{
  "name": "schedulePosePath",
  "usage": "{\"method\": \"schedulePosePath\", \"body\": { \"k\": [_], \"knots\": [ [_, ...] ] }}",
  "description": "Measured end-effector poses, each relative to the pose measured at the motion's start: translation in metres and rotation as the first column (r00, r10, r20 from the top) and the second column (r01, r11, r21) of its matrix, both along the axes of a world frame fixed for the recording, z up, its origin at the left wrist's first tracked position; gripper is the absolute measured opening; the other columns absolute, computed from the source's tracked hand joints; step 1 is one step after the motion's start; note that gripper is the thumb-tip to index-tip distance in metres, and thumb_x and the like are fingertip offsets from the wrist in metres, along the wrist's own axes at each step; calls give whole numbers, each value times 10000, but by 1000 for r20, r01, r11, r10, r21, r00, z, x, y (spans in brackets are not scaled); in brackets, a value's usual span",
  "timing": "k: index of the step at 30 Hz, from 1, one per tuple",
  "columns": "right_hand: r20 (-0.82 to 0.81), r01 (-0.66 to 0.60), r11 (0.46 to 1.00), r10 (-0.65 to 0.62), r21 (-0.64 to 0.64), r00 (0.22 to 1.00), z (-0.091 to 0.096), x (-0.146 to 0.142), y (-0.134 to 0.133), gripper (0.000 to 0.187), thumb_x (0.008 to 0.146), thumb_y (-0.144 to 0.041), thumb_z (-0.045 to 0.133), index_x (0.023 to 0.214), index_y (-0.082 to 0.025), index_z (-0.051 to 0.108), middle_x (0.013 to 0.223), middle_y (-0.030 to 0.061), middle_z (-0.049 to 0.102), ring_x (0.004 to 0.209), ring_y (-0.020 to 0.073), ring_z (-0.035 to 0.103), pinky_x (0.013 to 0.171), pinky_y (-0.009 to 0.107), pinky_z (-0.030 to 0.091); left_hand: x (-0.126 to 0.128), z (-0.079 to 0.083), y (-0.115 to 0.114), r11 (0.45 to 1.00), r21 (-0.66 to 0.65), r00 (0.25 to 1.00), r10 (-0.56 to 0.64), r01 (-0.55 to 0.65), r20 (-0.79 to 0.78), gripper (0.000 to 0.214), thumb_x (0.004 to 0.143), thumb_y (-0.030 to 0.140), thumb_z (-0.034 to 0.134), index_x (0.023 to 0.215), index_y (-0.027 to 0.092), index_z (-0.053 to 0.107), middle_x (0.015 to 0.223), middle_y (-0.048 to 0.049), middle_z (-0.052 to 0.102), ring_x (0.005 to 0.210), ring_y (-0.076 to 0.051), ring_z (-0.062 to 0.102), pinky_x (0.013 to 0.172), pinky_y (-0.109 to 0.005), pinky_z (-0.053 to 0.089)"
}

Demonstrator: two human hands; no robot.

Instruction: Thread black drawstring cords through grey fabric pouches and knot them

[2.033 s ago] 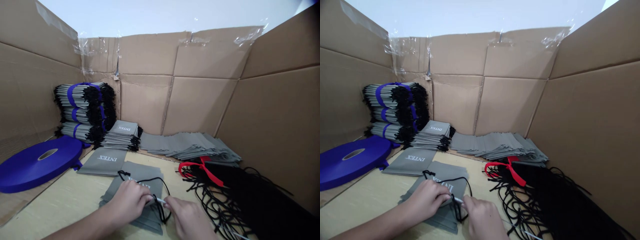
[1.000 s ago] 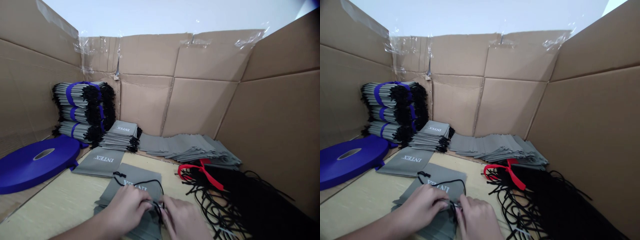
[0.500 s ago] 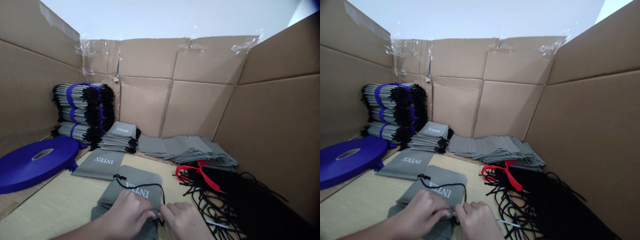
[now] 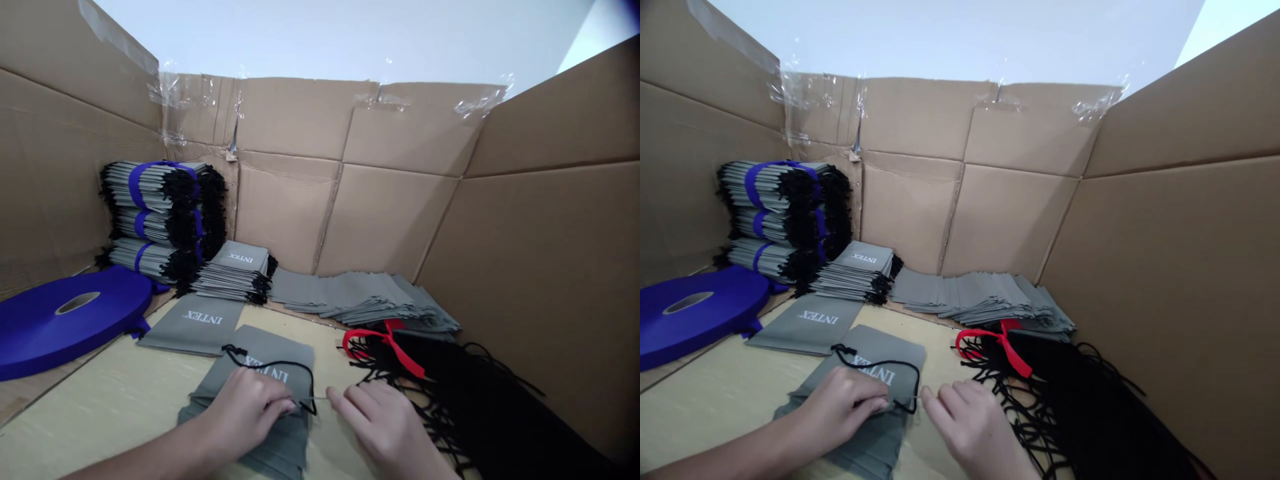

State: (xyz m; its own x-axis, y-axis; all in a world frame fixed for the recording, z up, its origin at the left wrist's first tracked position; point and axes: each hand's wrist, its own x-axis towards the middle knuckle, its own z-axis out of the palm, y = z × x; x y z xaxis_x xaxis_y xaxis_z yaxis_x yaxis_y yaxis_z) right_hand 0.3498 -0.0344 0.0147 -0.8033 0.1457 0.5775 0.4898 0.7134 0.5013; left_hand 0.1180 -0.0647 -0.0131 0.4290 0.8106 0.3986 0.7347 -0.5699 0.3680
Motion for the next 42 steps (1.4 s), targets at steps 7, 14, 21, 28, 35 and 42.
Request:
{"method": "schedulePosePath", "body": {
  "k": [7, 14, 21, 28, 35, 42],
  "knots": [
    [22, 12, 997, -10, -82, 1000, -10, -13, -7, 297, 908, -102, 313, 890, -172, 601, 556, -9, 534, 479, 130, 481, 481, 279, 283, 4, -2, -1, 999, 37, 999, -4, 6, -34, 324, 913, 263, 380, 683, 196, 600, 627, 3, 615, 568, -113, 540, 532, -207, 301],
    [57, 39, 995, -34, -97, 998, -13, -8, -1, 244, 890, -106, 355, 963, -173, 578, 587, -12, 543, 464, 125, 480, 467, 271, 264, 3, 3, 1, 1000, -18, 998, 14, -15, -64, 297, 915, 281, 387, 746, 204, 619, 703, 1, 651, 642, -131, 585, 572, -200, 335],
    [34, 54, 986, -50, -158, 998, -21, 1, 6, 224, 847, -76, 376, 911, -174, 567, 590, -13, 550, 474, 127, 486, 482, 265, 266, 0, 10, -2, 1000, -23, 994, -15, 13, -108, 143, 875, 216, 444, 826, 229, 577, 789, 27, 649, 701, -138, 596, 592, -199, 344],
    [53, 41, 979, -31, -199, 998, -23, 2, 7, 244, 811, -30, 330, 782, -182, 519, 582, -7, 540, 463, 133, 447, 490, 271, 251, 1, 7, -1, 999, -1, 986, -50, 50, -157, 159, 856, 141, 418, 819, 224, 548, 770, 37, 650, 683, -131, 588, 565, -210, 317],
    [11, 7, 965, -5, -263, 1000, -23, 0, 6, 269, 823, -34, 305, 744, -188, 511, 561, -11, 532, 456, 131, 438, 488, 263, 259, -1, 0, 0, 999, 24, 986, -25, 29, -168, 219, 799, 56, 428, 858, 228, 550, 815, 46, 662, 679, -130, 583, 562, -223, 295],
    [-135, -75, 944, 33, -321, 990, -28, -1, 8, 251, 857, -66, 319, 779, -181, 528, 542, -13, 527, 461, 123, 452, 483, 243, 266, 0, 3, 2, 997, 53, 998, -52, 54, -44, 214, 829, 105, 420, 857, 227, 594, 743, 25, 657, 628, -114, 575, 550, -187, 322]
  ]
}}
